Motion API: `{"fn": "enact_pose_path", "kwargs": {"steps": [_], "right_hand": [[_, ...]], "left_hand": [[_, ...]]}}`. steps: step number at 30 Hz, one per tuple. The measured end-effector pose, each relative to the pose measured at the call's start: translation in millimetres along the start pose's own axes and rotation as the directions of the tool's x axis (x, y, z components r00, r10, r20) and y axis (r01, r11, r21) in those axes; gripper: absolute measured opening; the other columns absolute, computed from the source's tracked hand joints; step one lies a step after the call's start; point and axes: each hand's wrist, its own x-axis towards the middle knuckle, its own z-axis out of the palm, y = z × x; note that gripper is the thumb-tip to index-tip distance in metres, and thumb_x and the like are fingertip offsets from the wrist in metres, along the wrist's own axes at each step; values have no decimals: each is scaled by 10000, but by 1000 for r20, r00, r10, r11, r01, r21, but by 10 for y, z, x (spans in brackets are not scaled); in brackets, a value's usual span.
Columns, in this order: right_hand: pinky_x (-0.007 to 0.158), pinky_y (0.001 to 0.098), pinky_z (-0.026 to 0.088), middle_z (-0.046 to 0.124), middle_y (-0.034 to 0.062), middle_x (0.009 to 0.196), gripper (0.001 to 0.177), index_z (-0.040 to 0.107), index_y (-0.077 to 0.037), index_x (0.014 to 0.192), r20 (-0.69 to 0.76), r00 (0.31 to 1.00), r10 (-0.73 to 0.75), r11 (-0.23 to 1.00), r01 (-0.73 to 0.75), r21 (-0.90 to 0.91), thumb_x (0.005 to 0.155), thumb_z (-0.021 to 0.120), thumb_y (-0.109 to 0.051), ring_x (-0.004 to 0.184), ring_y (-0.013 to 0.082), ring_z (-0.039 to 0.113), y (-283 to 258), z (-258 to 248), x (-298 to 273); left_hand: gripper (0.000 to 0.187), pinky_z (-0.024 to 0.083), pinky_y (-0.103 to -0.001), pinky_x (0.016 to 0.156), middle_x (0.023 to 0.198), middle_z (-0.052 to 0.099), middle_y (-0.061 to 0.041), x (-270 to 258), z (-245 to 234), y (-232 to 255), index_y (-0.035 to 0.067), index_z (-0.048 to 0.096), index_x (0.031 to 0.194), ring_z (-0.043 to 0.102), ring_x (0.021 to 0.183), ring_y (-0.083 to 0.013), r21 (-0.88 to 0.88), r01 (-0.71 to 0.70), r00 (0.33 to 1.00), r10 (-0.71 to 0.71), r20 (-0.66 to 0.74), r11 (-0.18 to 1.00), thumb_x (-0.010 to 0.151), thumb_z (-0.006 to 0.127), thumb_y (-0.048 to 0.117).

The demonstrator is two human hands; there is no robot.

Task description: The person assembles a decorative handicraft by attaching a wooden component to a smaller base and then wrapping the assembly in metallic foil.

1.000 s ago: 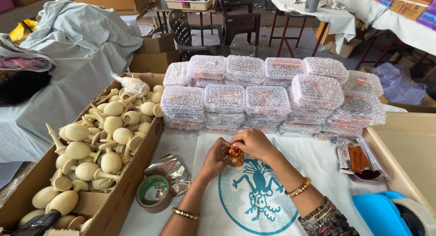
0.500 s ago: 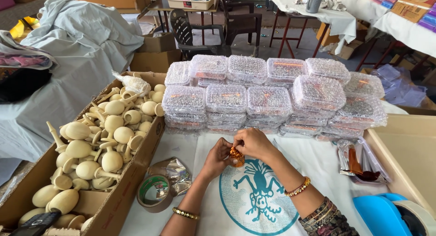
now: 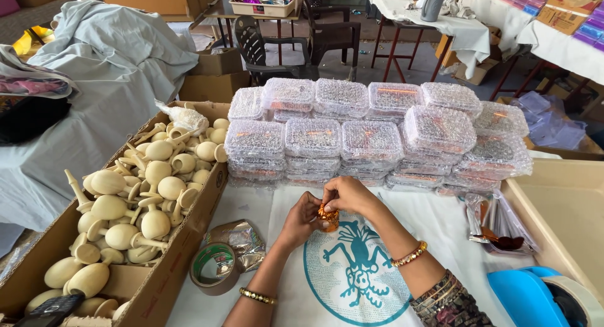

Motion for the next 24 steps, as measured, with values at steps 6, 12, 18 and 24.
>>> {"fn": "enact_pose_path", "kwargs": {"steps": [6,12,18,24], "right_hand": [[739,324,589,790,27,819,177,766,-83,803,15,997,76,994,-75,-76,673,887,-86,789,154,760,-98,-29,46],[773,328,599,800,34,862,84,785,-95,814,-90,996,-27,983,10,-185,744,765,-54,809,178,768,-233,-12,-104],[869,340,584,775,86,1118,330,759,-119,1152,-109,989,-103,994,100,-35,828,734,-61,992,204,745,-47,-41,-287],[840,305,609,757,35,1217,437,714,-141,1252,-357,934,28,980,45,194,836,723,-9,1073,150,734,-60,78,-555]], "left_hand": [[453,545,-356,1075,1192,676,-95,-9,10,21,53,477,1126,656,1224,-196,28,-3,1000,3,-1,1000,809,725,-153],[452,536,-353,1073,1204,670,-92,2,-4,-22,50,473,1126,650,1220,-186,12,-22,1000,22,5,1000,810,727,-148],[449,540,-353,1055,1195,679,-107,21,-8,-61,45,472,1133,663,1202,-198,48,-19,1000,19,-5,999,817,735,-136],[447,585,-356,966,1214,687,-117,63,-163,-36,39,465,1153,685,1154,-228,-61,-57,997,53,-52,997,807,673,-153]]}}
